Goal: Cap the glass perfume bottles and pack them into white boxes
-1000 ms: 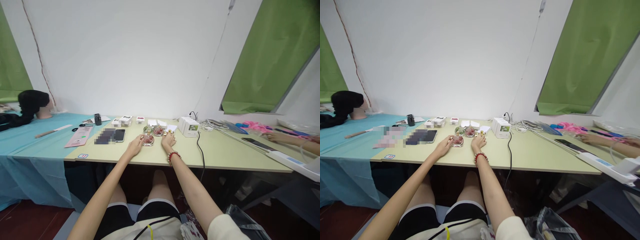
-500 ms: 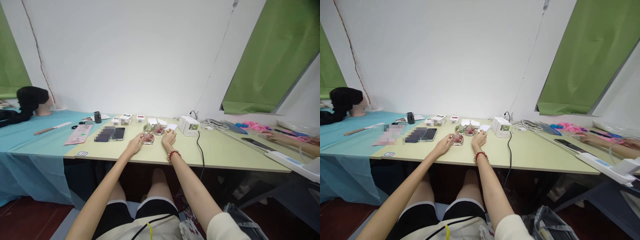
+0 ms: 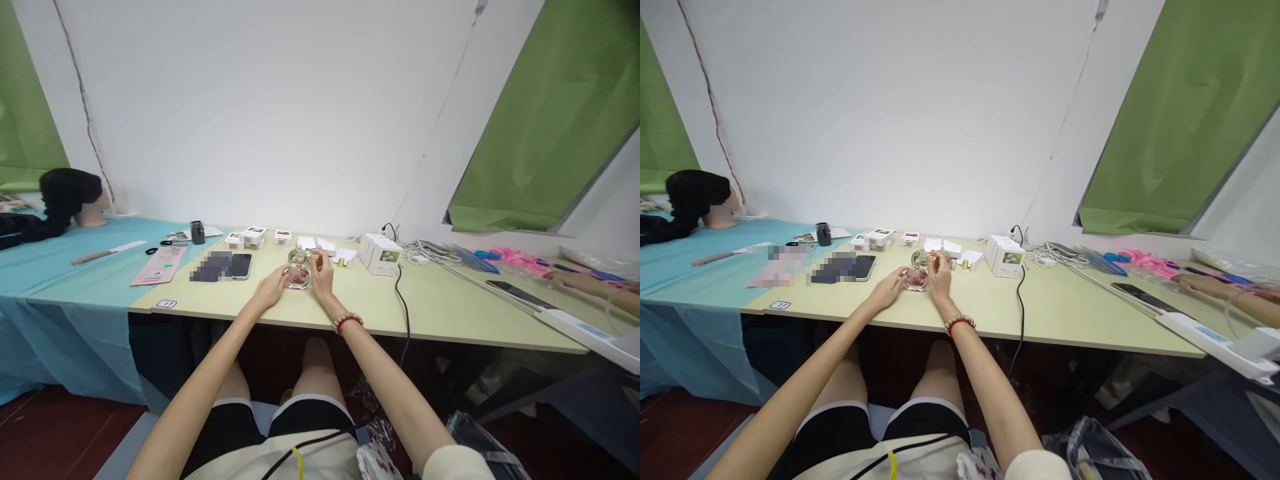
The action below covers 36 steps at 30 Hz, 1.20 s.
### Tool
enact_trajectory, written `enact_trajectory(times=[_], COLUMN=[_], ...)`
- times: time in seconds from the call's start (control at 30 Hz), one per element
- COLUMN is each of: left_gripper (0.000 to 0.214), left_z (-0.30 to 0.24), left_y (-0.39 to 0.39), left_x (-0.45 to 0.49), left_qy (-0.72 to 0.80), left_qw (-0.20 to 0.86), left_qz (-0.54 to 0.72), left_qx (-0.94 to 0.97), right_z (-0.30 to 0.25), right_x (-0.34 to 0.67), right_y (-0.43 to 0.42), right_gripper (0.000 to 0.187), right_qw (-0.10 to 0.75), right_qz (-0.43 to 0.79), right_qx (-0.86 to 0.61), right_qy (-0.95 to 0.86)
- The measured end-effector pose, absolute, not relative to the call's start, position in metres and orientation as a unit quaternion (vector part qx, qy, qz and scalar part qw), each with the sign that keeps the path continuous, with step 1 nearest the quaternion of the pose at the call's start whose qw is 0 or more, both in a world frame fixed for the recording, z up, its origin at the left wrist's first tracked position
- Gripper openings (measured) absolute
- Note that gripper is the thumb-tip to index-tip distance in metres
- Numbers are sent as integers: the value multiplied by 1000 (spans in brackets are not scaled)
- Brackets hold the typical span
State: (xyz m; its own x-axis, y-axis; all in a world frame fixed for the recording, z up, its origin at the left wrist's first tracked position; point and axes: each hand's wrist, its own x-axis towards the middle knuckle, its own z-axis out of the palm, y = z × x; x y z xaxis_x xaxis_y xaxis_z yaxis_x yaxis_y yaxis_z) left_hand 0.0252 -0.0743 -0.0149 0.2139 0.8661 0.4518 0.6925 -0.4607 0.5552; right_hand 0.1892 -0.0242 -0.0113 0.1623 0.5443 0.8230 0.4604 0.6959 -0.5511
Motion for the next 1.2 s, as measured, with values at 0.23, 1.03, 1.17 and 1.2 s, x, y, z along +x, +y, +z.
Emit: enact_trajectory(times=[0.23,1.03,1.17,1.2], left_gripper=[39,42,42,42], left_z=[-15,-21,-19,-19], left_y=[-75,-68,-70,-71], left_x=[25,24,24,24], left_qy=[498,495,496,497], left_qw=[114,110,116,117], left_qz=[375,375,372,372], left_qx=[774,776,776,775], right_z=[-9,-3,-2,-1], right_x=[186,182,182,182], right_y=[-27,-38,-40,-41], right_gripper=[37,34,36,37], right_qw=[655,549,545,544], right_qz=[24,-52,-50,-52], right_qx=[-374,-382,-369,-365], right_qy=[-656,-742,-751,-754])
